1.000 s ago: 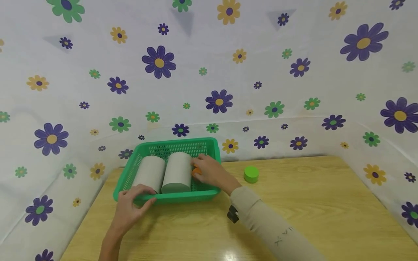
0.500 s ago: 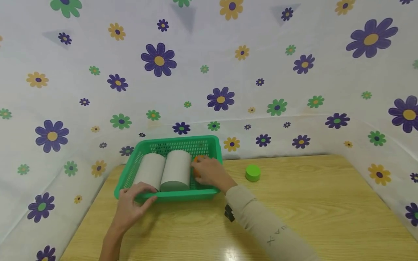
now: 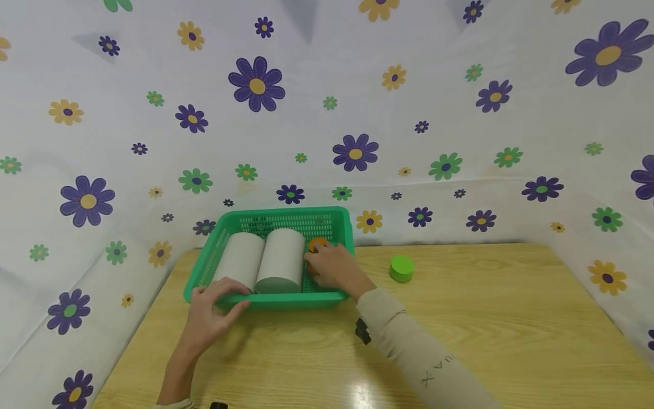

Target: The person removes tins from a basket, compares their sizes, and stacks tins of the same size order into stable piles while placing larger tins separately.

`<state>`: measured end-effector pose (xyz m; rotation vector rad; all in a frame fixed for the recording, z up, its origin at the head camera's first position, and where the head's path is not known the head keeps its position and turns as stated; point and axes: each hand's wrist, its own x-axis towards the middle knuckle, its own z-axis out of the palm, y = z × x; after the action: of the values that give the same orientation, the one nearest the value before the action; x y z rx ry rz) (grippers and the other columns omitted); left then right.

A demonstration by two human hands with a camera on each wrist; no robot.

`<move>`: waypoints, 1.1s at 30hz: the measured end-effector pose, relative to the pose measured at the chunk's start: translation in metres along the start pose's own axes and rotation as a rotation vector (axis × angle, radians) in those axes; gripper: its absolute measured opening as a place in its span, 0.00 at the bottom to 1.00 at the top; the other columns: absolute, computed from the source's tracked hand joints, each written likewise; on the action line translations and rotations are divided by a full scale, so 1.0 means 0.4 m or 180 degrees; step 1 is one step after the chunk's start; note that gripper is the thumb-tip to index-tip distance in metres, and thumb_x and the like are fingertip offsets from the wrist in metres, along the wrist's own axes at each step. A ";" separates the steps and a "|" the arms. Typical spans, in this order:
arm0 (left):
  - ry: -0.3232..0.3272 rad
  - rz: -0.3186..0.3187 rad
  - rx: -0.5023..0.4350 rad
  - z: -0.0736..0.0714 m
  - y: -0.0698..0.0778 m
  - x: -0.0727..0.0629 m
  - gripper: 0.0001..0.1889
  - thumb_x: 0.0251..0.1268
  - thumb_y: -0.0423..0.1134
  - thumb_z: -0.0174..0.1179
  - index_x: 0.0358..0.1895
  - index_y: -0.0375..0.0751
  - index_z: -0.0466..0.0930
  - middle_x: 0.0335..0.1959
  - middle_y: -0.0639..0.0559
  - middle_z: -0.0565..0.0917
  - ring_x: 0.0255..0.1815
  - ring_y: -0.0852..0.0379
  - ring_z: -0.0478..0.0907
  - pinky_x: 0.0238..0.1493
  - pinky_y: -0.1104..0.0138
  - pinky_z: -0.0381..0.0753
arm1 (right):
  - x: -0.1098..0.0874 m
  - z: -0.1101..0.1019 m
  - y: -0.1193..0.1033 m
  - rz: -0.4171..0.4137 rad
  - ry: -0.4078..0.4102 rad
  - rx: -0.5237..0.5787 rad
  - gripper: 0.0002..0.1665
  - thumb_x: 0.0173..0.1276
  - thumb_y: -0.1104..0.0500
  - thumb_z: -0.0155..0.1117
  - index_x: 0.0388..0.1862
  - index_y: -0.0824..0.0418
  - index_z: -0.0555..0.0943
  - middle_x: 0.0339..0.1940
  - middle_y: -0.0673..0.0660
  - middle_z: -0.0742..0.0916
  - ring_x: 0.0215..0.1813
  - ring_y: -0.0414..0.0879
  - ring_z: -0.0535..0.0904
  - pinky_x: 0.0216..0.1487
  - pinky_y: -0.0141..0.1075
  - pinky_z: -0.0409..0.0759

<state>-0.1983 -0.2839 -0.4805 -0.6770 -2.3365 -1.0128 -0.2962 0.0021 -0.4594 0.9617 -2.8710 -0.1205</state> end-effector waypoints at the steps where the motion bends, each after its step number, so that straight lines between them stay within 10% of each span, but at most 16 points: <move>1: 0.0001 -0.0001 0.0000 0.000 -0.001 0.001 0.14 0.53 0.29 0.76 0.39 0.50 0.86 0.38 0.62 0.86 0.43 0.59 0.81 0.46 0.55 0.51 | 0.001 -0.001 0.000 -0.0005 -0.0005 -0.0005 0.21 0.71 0.47 0.69 0.60 0.49 0.81 0.56 0.55 0.83 0.51 0.50 0.80 0.46 0.44 0.82; 33: 0.0003 -0.0057 -0.0012 0.003 0.004 0.001 0.16 0.54 0.28 0.75 0.40 0.56 0.85 0.38 0.62 0.86 0.44 0.59 0.81 0.47 0.53 0.52 | -0.010 -0.003 0.010 -0.0067 0.0578 0.0640 0.22 0.66 0.49 0.71 0.58 0.52 0.82 0.52 0.55 0.82 0.45 0.48 0.78 0.47 0.39 0.80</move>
<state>-0.1979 -0.2819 -0.4799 -0.6581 -2.3444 -1.0252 -0.2953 0.0077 -0.4583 0.9798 -2.7439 0.2457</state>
